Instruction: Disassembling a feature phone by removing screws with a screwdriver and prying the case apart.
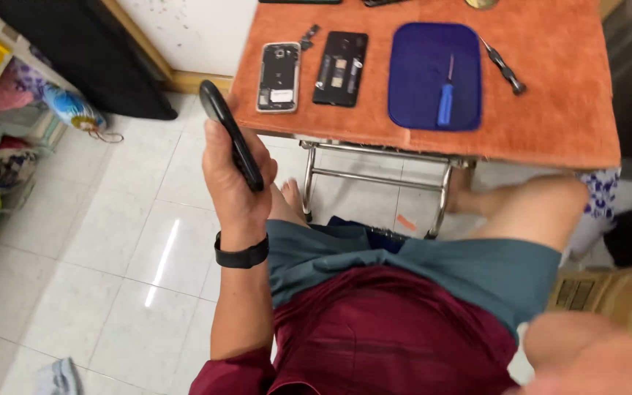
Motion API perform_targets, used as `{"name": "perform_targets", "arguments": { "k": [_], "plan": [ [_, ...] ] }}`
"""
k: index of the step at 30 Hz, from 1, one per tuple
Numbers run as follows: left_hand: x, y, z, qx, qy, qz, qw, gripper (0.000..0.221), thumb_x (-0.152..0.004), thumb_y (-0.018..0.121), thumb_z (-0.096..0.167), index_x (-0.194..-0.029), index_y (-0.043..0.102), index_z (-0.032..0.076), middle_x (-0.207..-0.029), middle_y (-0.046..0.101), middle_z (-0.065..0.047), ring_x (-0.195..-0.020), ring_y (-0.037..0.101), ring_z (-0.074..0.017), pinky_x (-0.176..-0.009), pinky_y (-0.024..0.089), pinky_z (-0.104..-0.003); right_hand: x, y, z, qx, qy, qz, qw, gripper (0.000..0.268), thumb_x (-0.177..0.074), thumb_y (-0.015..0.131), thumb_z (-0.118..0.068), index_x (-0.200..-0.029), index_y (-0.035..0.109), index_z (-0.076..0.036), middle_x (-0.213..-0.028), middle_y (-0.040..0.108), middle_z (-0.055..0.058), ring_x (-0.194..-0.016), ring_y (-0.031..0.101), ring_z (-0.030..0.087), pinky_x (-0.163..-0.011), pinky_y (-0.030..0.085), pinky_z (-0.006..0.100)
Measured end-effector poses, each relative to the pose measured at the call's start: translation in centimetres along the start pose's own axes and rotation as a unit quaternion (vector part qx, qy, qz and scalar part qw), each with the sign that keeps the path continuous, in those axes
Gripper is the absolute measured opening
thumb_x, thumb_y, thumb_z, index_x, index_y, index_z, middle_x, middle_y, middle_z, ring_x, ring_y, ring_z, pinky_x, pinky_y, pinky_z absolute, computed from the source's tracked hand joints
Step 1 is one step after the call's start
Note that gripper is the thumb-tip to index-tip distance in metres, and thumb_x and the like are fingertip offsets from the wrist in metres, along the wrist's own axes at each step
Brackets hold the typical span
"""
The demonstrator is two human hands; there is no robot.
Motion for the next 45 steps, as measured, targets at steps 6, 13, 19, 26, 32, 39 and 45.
{"name": "perform_targets", "arguments": {
  "k": [6, 13, 19, 26, 32, 39, 45],
  "plan": [
    [-1.6, 0.7, -1.3, -0.047, 0.033, -0.051, 0.997, 0.053, -0.098, 0.061, 0.045, -0.12, 0.064, -0.003, -0.051, 0.04, -0.001, -0.038, 0.028, -0.0091, -0.037, 0.022, -0.026, -28.9, 13.9, -6.7, 0.043, 0.016, 0.03, 0.999, 0.011, -0.126, 0.048, 0.021, -0.133, 0.051, 0.012, -0.124, 0.058, 0.027, -0.112, 0.059, 0.031, -0.115, 0.052, 0.045],
    [-5.9, 3.7, -3.3, -0.247, 0.07, -0.073, 0.964, 0.041, -0.088, 0.077, 0.039, -0.106, 0.071, 0.003, -0.066, 0.054, 0.005, -0.057, 0.049, -0.0059, -0.053, 0.039, -0.021, -44.2, 13.1, 8.2, -0.011, 0.238, 0.156, 0.959, 0.019, -0.1, 0.065, -0.018, -0.109, 0.08, -0.01, -0.08, 0.075, 0.004, -0.06, 0.073, 0.009, -0.051, 0.053, 0.016],
    [-11.2, 14.7, -7.4, -0.515, 0.008, -0.169, 0.84, 0.015, -0.085, 0.079, 0.018, -0.092, 0.067, 0.013, -0.08, 0.055, 0.006, -0.077, 0.048, -0.0065, -0.07, 0.045, -0.024, -49.3, 13.0, 23.3, 0.08, 0.334, 0.2, 0.917, 0.02, -0.095, 0.06, -0.014, -0.086, 0.077, -0.016, -0.061, 0.072, 0.0, -0.043, 0.062, 0.005, -0.038, 0.046, 0.021],
    [-17.2, 28.4, -23.0, -0.504, 0.089, -0.413, 0.754, 0.055, -0.088, 0.074, 0.023, -0.137, 0.058, 0.006, -0.132, 0.069, -0.007, -0.123, 0.062, -0.0176, -0.102, 0.045, -0.033, -49.8, 13.6, 20.1, 0.156, 0.25, 0.21, 0.932, 0.019, -0.096, 0.066, -0.011, -0.086, 0.082, -0.015, -0.059, 0.068, -0.004, -0.05, 0.058, 0.003, -0.045, 0.046, 0.028],
    [-20.1, 36.0, -36.5, -0.54, 0.047, -0.446, 0.712, 0.07, -0.076, 0.079, 0.023, -0.141, 0.057, 0.007, -0.138, 0.069, -0.012, -0.132, 0.062, -0.026, -0.107, 0.046, -0.035, -50.1, 13.1, 20.3, 0.12, 0.238, 0.226, 0.937, 0.02, -0.09, 0.063, -0.01, -0.087, 0.083, -0.013, -0.056, 0.066, -0.002, -0.043, 0.06, 0.006, -0.036, 0.052, 0.023],
    [-21.0, 34.3, -18.3, -0.667, 0.268, -0.392, 0.575, 0.026, -0.108, 0.079, 0.019, -0.094, 0.061, 0.007, -0.08, 0.059, -0.008, -0.065, 0.052, -0.0228, -0.054, 0.04, -0.043, -50.6, 13.7, 18.5, 0.222, 0.157, 0.174, 0.946, 0.018, -0.095, 0.067, -0.01, -0.085, 0.081, -0.014, -0.062, 0.07, -0.005, -0.057, 0.067, 0.005, -0.056, 0.053, 0.028],
    [-19.4, 15.5, -3.8, -0.66, 0.172, -0.214, 0.699, 0.02, -0.128, 0.06, -0.002, -0.143, 0.058, -0.014, -0.112, 0.062, -0.019, -0.101, 0.054, -0.022, -0.084, 0.042, -0.036, -50.9, 13.7, 20.6, 0.297, 0.092, 0.158, 0.937, 0.017, -0.092, 0.068, -0.021, -0.088, 0.084, -0.015, -0.071, 0.077, -0.002, -0.067, 0.073, 0.01, -0.058, 0.052, 0.035]
  ]
}}
Point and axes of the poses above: each hand's wrist, its own x-axis away from the middle knuckle, its own y-axis out of the palm, z = x × y, the point moved 9 cm from there along -x, towards the middle knuckle
